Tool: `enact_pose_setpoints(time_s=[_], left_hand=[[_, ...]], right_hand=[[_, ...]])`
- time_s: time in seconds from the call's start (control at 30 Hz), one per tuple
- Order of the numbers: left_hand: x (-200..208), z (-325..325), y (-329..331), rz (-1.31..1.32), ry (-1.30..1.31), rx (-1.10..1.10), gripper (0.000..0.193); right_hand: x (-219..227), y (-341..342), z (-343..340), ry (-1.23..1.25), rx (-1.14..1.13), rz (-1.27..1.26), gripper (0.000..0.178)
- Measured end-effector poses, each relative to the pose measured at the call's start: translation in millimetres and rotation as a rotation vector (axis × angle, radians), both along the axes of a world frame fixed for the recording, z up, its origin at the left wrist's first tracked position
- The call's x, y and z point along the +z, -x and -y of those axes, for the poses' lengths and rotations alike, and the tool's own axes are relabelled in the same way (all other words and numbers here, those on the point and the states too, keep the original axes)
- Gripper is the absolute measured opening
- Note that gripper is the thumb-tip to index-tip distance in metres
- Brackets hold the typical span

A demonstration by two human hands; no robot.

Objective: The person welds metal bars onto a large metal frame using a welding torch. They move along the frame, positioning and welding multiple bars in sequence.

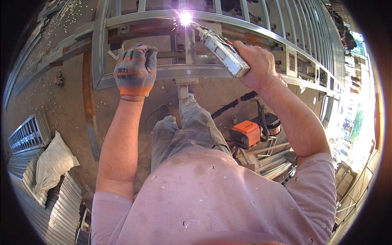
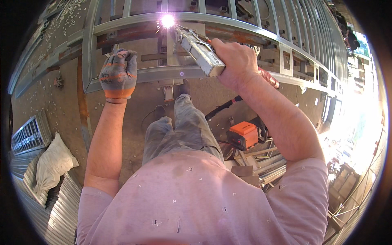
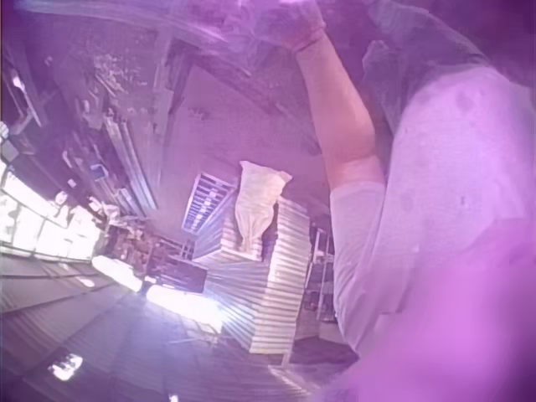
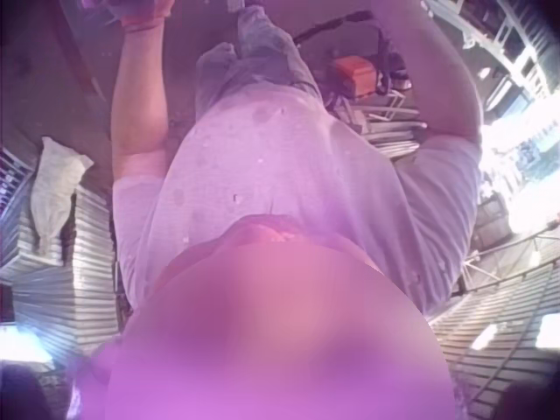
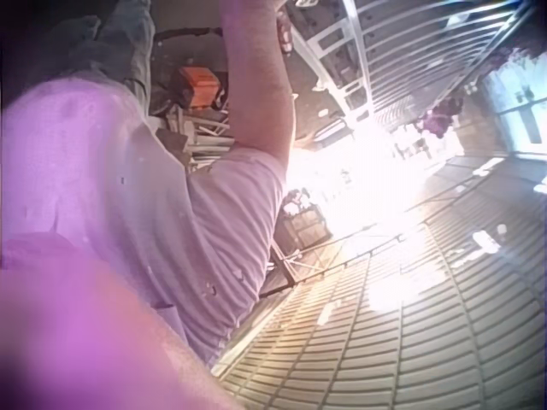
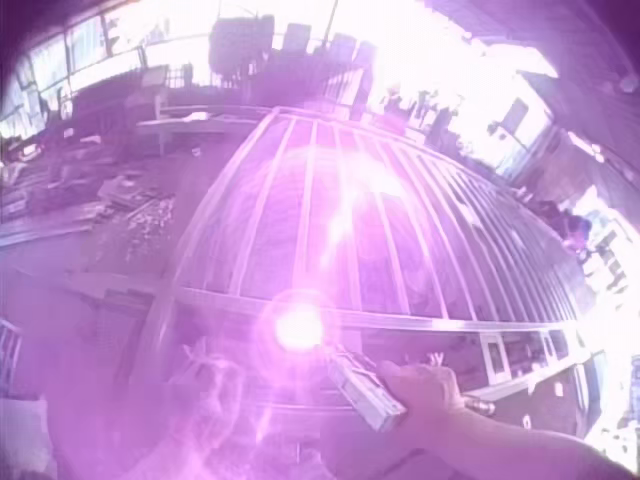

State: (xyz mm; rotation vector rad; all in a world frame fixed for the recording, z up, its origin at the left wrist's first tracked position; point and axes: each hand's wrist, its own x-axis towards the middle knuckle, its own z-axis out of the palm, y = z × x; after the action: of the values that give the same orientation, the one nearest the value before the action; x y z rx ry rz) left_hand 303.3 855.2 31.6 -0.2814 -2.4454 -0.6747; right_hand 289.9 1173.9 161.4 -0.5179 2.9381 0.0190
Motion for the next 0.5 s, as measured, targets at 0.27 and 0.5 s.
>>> enact_pose_setpoints(time_s=[0.27, 0.5], left_hand=[[2.1, 0.4, -1.5, 0.047, -0.045, -0.011, 0.007], [3.4, 0.3, -2.0, 0.059, -0.027, -0.013, 0.007]], right_hand=[[1.4, -0.7, -1.5, -0.023, 0.009, 0.002, 0.033], [0.1, -2.9, -5.5, 0.061, 0.045, -0.086, 0.033]])
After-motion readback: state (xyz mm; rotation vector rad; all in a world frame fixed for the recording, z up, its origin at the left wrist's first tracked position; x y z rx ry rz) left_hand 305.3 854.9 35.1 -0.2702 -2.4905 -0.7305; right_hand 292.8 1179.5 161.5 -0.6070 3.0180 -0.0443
